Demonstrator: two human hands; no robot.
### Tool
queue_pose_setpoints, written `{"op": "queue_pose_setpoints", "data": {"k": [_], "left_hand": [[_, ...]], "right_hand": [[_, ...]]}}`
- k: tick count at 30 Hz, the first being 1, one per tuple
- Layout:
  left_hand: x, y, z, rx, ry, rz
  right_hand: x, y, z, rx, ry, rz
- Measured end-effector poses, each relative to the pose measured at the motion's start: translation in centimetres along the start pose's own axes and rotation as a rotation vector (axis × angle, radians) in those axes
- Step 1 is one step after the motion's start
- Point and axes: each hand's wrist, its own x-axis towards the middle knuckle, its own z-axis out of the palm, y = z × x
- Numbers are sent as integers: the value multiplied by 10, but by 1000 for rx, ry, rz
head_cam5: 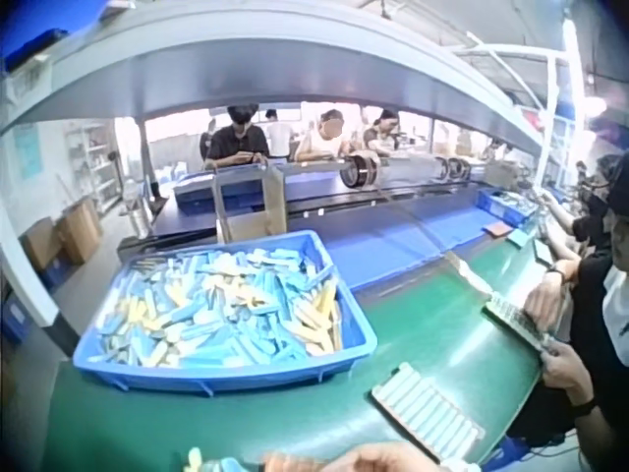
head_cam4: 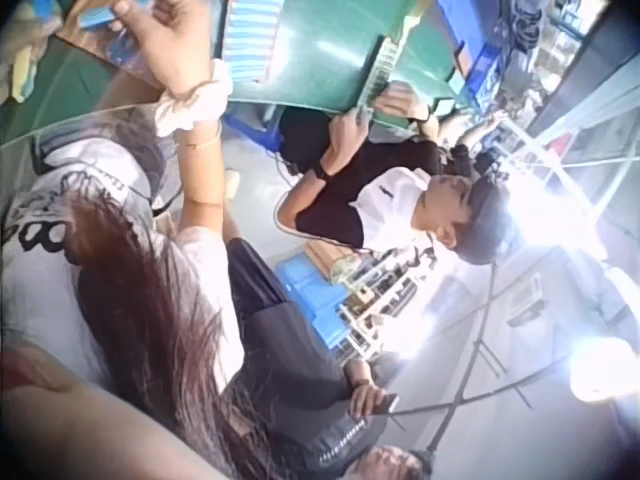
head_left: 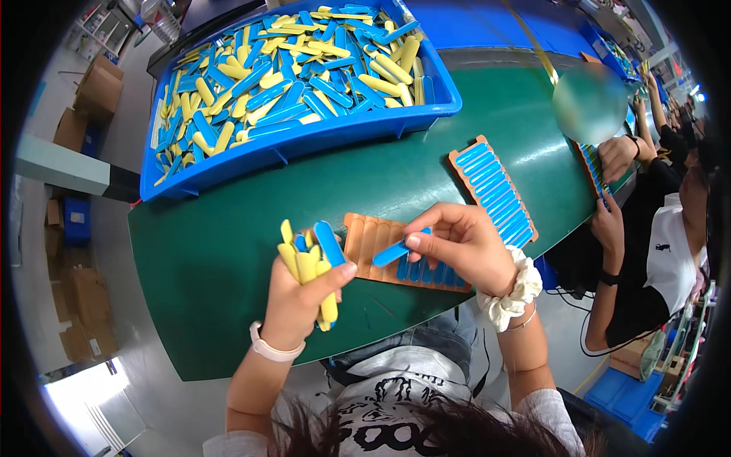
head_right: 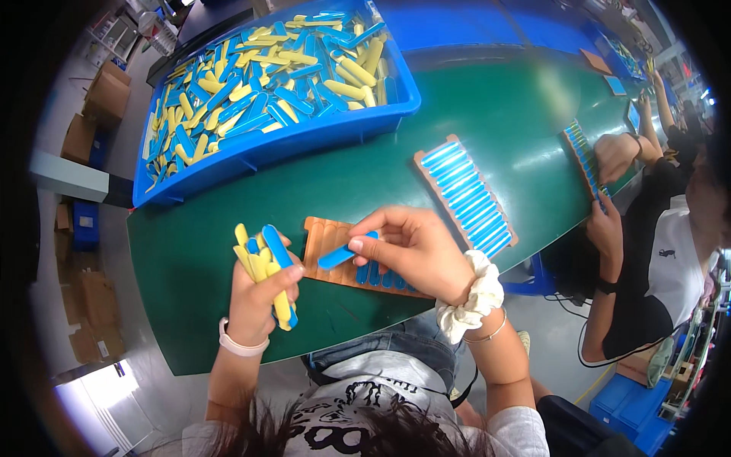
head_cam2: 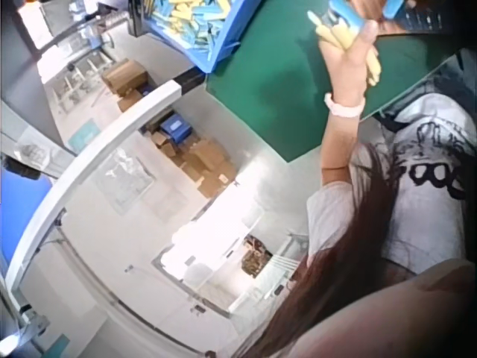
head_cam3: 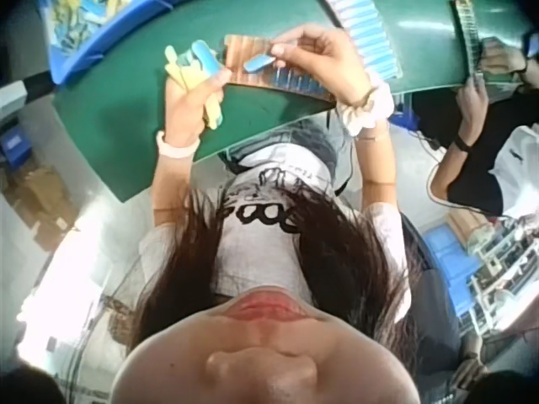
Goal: The person retrieves plastic pieces from a container and a strip, and inserts them one by one into slots on assembly trays by hand.
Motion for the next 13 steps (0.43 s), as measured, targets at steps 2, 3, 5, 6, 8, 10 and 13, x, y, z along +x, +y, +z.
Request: {"op": "queue_pose_setpoints", "data": {"k": [2, 3, 5, 6, 8, 10, 13], "left_hand": [[1, 2, -4, -10, 17, 9], [1, 2, -4, -16, 12, 5], [1, 2, -3, -22, 10, 7], [2, 1, -3, -23, 17, 24], [4, -1, -4, -24, 15, 44], [5, -1, -7, -127, 20, -11], [6, -7, -4, -258, -41, 3]], "right_hand": [[1, -1, 4, -5, 4, 0], [2, 2, 7, -6, 47, -37], [4, 8, 12, -8, 86, -78], [5, 12, 13, -210, 218, -154], [6, 19, 14, -415, 360, -235], [3, 22, 16, -680, 505, -409], [-5, 29, 20, -963, 584, -413]]}}
